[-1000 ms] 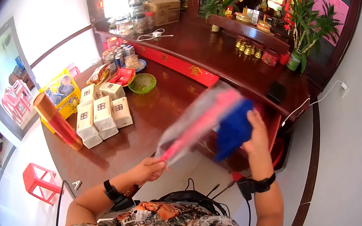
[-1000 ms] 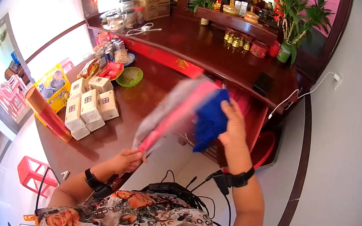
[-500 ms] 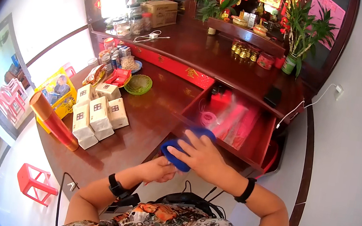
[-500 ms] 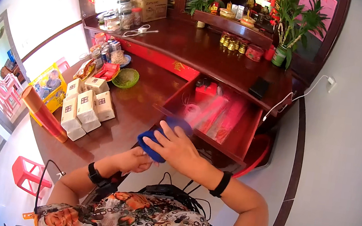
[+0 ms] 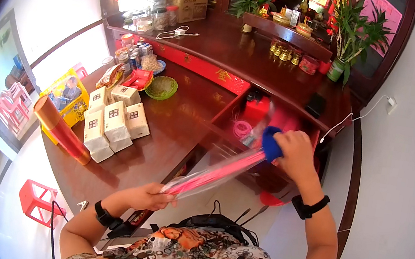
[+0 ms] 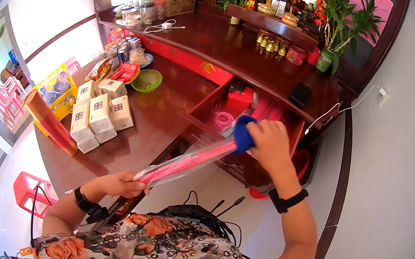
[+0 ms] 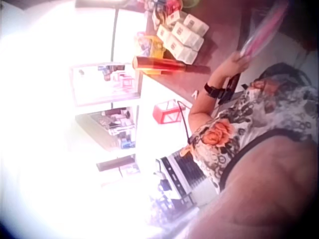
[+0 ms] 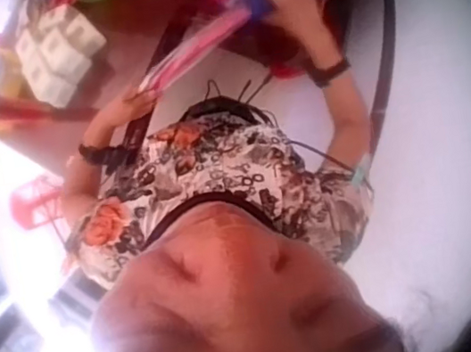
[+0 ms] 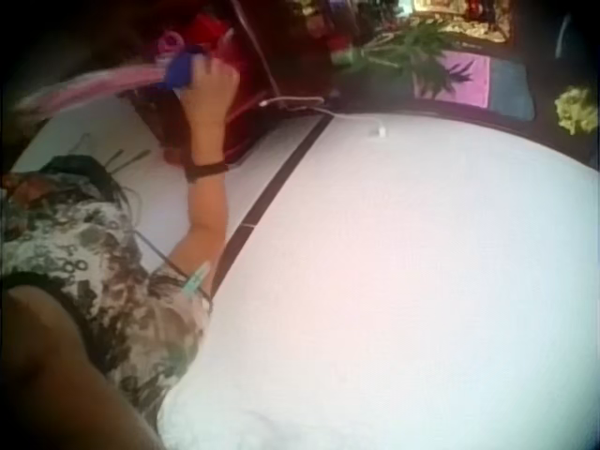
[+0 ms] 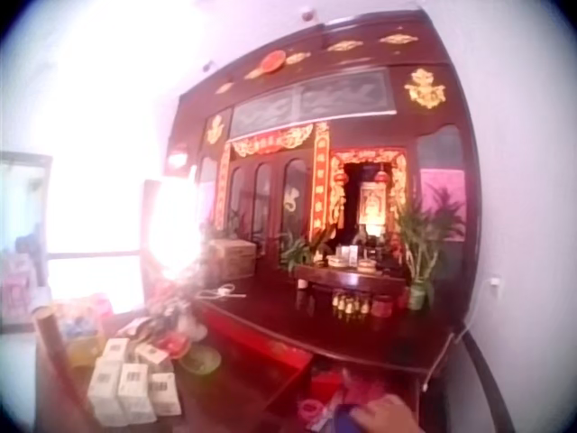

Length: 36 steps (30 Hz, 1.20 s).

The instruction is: The person wipes a wooden altar surface with a cloth and removes items from a drawer to wipe them, including a cylinder, several plastic packets, and a small red box containing money.

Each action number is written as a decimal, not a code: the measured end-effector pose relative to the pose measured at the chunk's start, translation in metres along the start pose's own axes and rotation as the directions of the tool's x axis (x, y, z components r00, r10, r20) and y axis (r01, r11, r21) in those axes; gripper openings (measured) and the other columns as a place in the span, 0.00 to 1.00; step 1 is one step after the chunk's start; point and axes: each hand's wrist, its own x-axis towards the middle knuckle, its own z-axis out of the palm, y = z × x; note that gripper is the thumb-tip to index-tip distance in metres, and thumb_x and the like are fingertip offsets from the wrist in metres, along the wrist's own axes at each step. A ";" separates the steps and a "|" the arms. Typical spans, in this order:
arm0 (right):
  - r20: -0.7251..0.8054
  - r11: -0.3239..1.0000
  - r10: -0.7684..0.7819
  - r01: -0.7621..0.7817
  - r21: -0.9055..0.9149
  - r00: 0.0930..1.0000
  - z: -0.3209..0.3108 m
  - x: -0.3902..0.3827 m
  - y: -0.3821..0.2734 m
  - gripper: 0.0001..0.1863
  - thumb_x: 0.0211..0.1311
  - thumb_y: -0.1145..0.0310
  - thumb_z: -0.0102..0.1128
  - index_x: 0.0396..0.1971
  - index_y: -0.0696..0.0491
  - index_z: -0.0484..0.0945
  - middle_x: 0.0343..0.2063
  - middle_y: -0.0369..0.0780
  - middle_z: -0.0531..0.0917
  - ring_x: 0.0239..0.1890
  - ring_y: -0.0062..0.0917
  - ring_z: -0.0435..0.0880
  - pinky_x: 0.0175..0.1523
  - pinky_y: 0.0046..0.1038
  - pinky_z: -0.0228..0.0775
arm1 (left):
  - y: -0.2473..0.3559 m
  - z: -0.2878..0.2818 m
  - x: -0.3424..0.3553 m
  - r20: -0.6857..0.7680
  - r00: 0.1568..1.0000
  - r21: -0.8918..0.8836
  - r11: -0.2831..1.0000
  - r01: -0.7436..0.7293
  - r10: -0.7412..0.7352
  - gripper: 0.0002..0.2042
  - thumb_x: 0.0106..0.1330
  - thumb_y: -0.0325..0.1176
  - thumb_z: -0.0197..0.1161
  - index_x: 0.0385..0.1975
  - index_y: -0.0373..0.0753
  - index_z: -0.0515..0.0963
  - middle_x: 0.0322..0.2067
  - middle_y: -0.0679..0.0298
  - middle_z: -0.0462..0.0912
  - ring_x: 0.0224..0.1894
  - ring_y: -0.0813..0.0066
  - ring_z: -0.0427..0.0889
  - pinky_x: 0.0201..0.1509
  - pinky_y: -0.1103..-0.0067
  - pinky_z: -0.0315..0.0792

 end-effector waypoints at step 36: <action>0.326 -0.521 0.553 0.013 0.853 0.767 0.054 0.073 -0.102 0.07 0.66 0.71 0.59 0.42 0.52 0.76 0.37 0.35 0.82 0.38 0.22 0.82 0.43 0.28 0.77 | 0.023 0.039 0.104 -0.324 0.821 0.106 0.880 -0.463 0.471 0.11 0.76 0.40 0.47 0.41 0.38 0.70 0.23 0.72 0.70 0.27 0.83 0.70 0.29 0.82 0.66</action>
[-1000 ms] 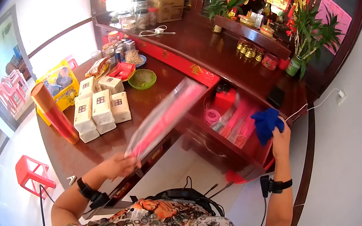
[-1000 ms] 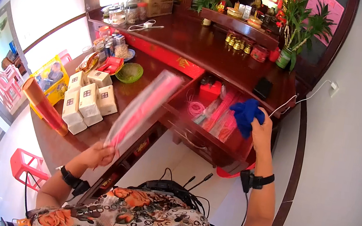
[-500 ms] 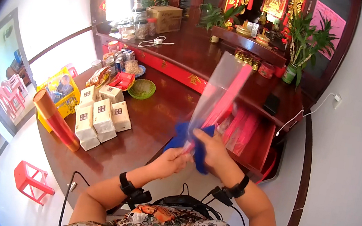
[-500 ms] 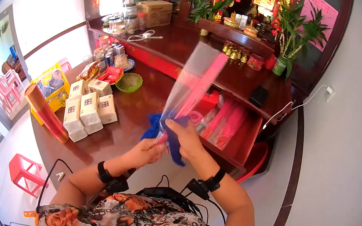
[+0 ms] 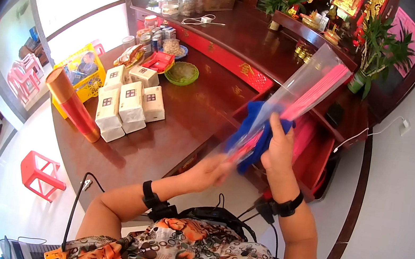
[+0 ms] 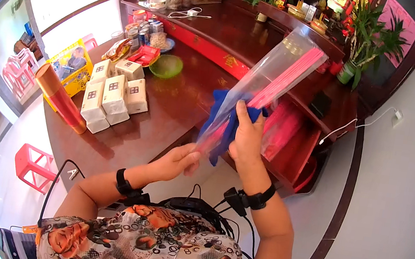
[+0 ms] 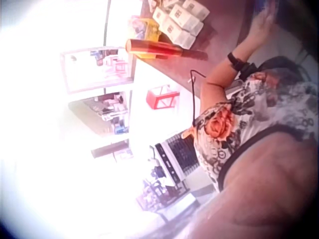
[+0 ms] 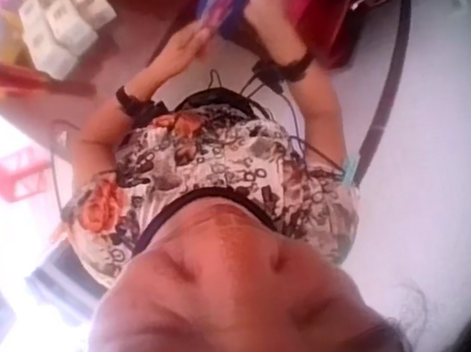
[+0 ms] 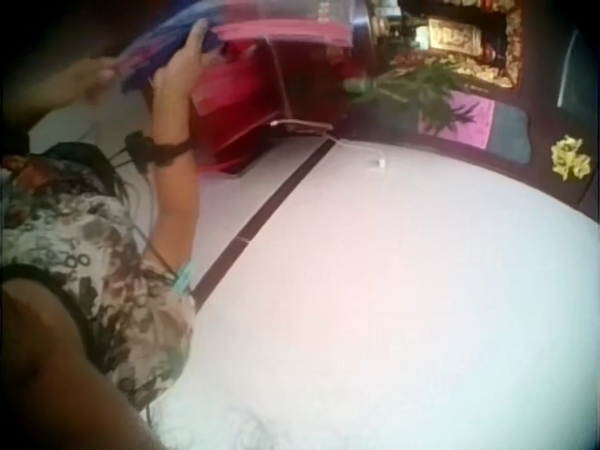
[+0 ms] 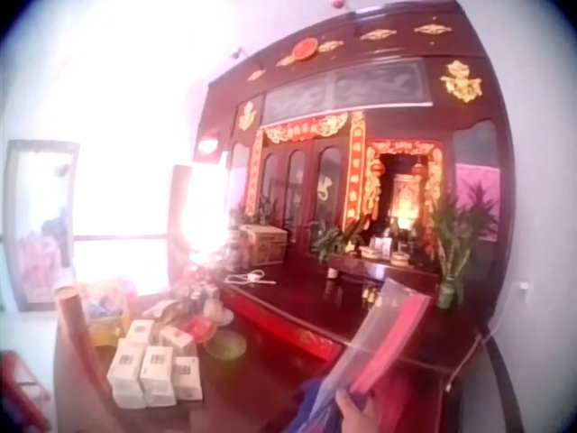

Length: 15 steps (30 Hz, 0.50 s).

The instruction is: The person wipes a wooden altar surface with a cloth and removes items from a drawer to wipe them, including a cylinder, several plastic packets, and a small red box containing money.

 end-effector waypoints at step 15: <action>0.252 0.580 0.360 -0.004 -0.815 0.898 -0.048 -0.036 0.025 0.14 0.61 0.67 0.65 0.41 0.59 0.78 0.34 0.37 0.83 0.37 0.20 0.81 0.46 0.26 0.74 | -0.058 -0.034 -0.008 -0.222 0.953 -0.331 0.935 0.126 -0.207 0.13 0.75 0.40 0.47 0.30 0.41 0.70 0.17 0.75 0.62 0.17 0.86 0.59 0.19 0.86 0.52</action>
